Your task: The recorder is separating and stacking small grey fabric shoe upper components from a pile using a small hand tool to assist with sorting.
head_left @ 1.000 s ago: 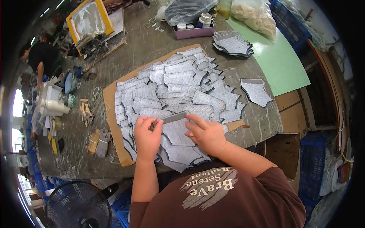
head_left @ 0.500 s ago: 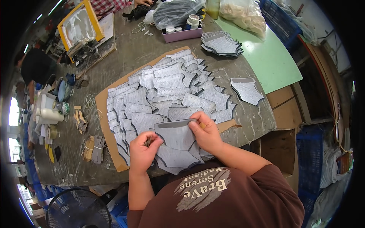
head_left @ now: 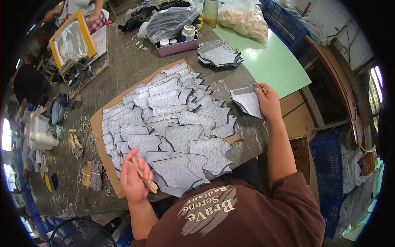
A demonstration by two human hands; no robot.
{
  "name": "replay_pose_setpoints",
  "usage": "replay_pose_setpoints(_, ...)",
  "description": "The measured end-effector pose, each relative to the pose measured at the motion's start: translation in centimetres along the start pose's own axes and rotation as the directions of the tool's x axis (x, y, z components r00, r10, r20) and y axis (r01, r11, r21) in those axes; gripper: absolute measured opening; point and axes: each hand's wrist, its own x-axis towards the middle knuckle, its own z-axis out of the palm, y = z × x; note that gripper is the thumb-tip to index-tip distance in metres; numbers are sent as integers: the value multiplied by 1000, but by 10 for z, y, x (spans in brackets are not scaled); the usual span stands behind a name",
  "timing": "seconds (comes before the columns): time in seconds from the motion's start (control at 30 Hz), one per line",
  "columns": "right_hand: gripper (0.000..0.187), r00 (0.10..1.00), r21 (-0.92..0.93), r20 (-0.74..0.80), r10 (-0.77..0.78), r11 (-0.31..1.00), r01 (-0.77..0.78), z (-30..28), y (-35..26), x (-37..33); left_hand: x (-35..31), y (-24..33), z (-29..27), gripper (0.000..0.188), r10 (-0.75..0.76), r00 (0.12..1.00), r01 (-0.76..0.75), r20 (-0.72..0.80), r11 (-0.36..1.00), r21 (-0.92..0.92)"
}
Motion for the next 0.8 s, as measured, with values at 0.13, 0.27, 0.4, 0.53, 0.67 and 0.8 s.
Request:
replay_pose_setpoints(0.13,25,995,-304,-14,-103,948,94,11,25,11,-6,-8,11,31,-202,968,214,147,975,-66)
replay_pose_setpoints(0.27,14,934,-82,-101,-343,938,336,22,-39,-34,-14,-14,22,39,-176,947,186,268,982,-15)
replay_pose_setpoints(0.4,9,731,415,536,-422,886,207,60,-87,-113,-15,-19,29,40,-81,952,-43,294,919,392)
replay_pose_setpoints(0.53,9,626,462,681,-379,886,33,78,-96,-137,-7,-16,38,42,133,871,-450,472,598,663)
replay_pose_setpoints(0.67,11,577,435,743,-339,900,-33,84,-96,-142,-11,-13,38,42,76,884,-422,460,552,719)
replay_pose_setpoints(0.8,11,577,463,719,-386,886,16,85,-96,-144,-15,-11,39,42,67,894,-409,443,528,744)
